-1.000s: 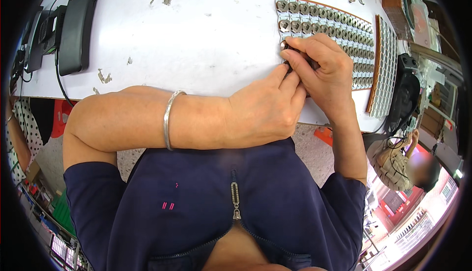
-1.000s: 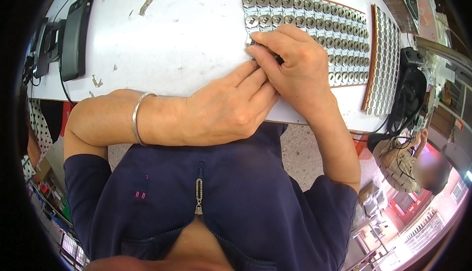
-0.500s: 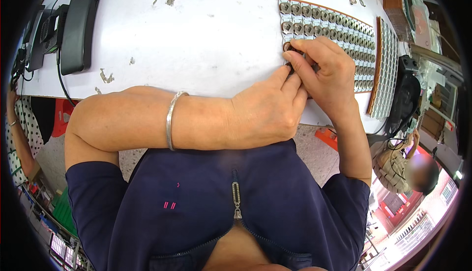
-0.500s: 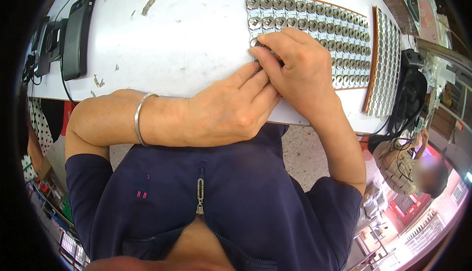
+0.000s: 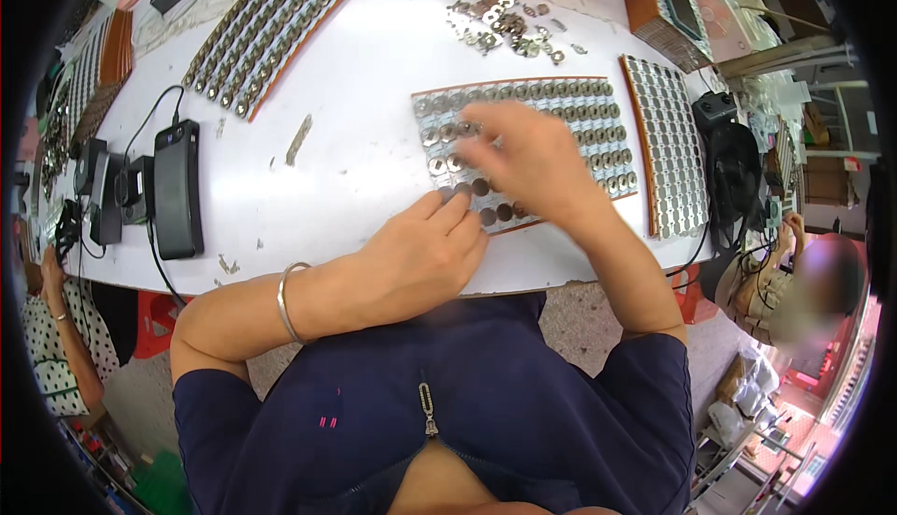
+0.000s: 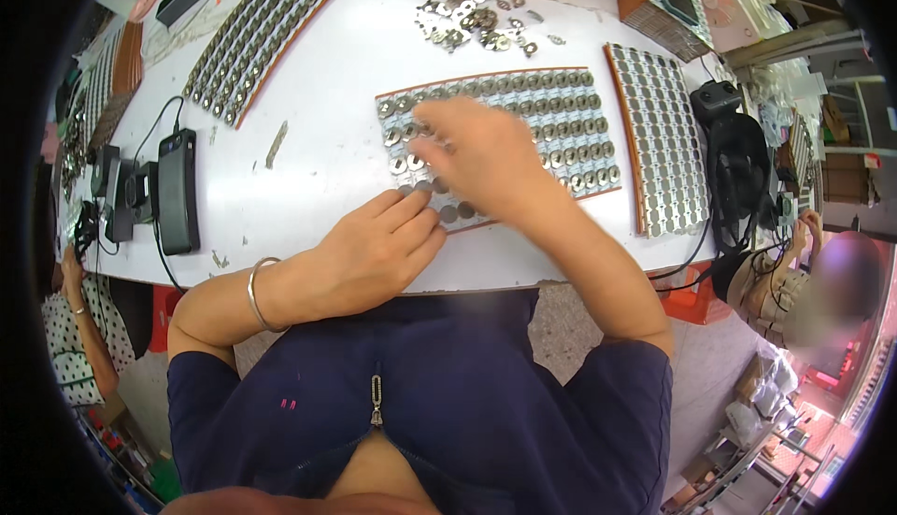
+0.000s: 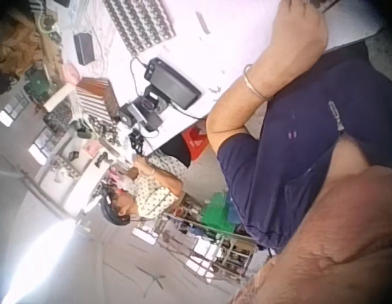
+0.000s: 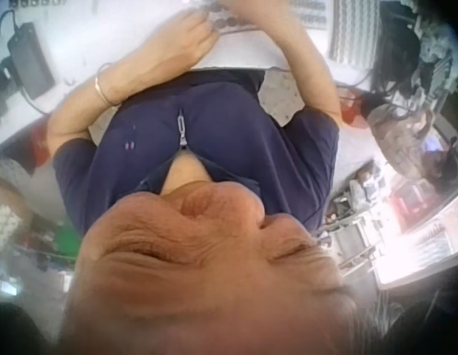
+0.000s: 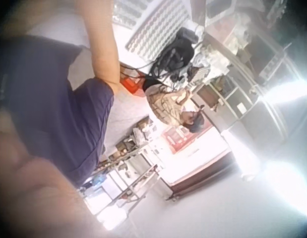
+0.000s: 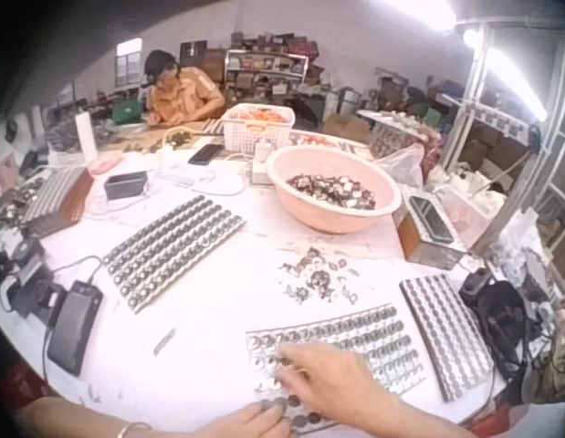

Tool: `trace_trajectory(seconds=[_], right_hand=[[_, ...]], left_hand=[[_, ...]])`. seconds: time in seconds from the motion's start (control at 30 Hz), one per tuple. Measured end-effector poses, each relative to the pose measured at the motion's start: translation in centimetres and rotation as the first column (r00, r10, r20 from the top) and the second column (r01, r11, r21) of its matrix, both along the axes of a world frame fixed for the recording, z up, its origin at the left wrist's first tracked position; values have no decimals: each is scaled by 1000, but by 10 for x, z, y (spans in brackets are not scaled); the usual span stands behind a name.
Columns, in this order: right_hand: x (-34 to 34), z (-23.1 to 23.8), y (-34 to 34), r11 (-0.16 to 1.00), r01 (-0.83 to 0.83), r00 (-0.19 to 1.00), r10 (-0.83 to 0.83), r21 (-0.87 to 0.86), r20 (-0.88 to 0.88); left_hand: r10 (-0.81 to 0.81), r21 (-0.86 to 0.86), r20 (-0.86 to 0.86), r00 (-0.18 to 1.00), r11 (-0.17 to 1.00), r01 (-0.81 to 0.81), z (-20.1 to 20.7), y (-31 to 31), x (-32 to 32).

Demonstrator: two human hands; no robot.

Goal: The person assembles small metal components onto an assembly strip by hand.

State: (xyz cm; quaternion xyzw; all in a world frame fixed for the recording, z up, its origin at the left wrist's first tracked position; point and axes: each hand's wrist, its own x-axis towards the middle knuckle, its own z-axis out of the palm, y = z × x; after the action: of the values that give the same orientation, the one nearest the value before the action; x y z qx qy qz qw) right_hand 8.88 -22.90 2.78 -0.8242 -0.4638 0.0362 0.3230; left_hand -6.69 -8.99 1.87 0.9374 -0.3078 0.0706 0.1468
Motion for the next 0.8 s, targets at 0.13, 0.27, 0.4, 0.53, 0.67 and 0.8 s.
trace_trajectory(seconds=[0.13,0.27,0.4,0.53,0.67,0.8], right_hand=[[100,1,-27,940,331,934,-314,-82,168],[157,-11,-59,937,308,934,-264,-167,242],[174,-24,-56,975,128,960,-76,-181,270],[180,-31,-52,977,121,938,-54,-177,343],[161,-16,-55,981,195,942,-186,-3,278],[88,20,-56,958,272,945,-283,-88,-165]], left_hand=[[17,-134,-286,958,989,-58,11,12,7],[265,-110,-10,964,958,-264,12,22,25],[401,-28,-85,912,914,-405,-15,31,30],[392,81,-55,918,918,-387,-24,35,30],[379,57,-49,924,925,-376,-25,35,32],[443,-20,-53,895,896,-445,-22,42,37]])
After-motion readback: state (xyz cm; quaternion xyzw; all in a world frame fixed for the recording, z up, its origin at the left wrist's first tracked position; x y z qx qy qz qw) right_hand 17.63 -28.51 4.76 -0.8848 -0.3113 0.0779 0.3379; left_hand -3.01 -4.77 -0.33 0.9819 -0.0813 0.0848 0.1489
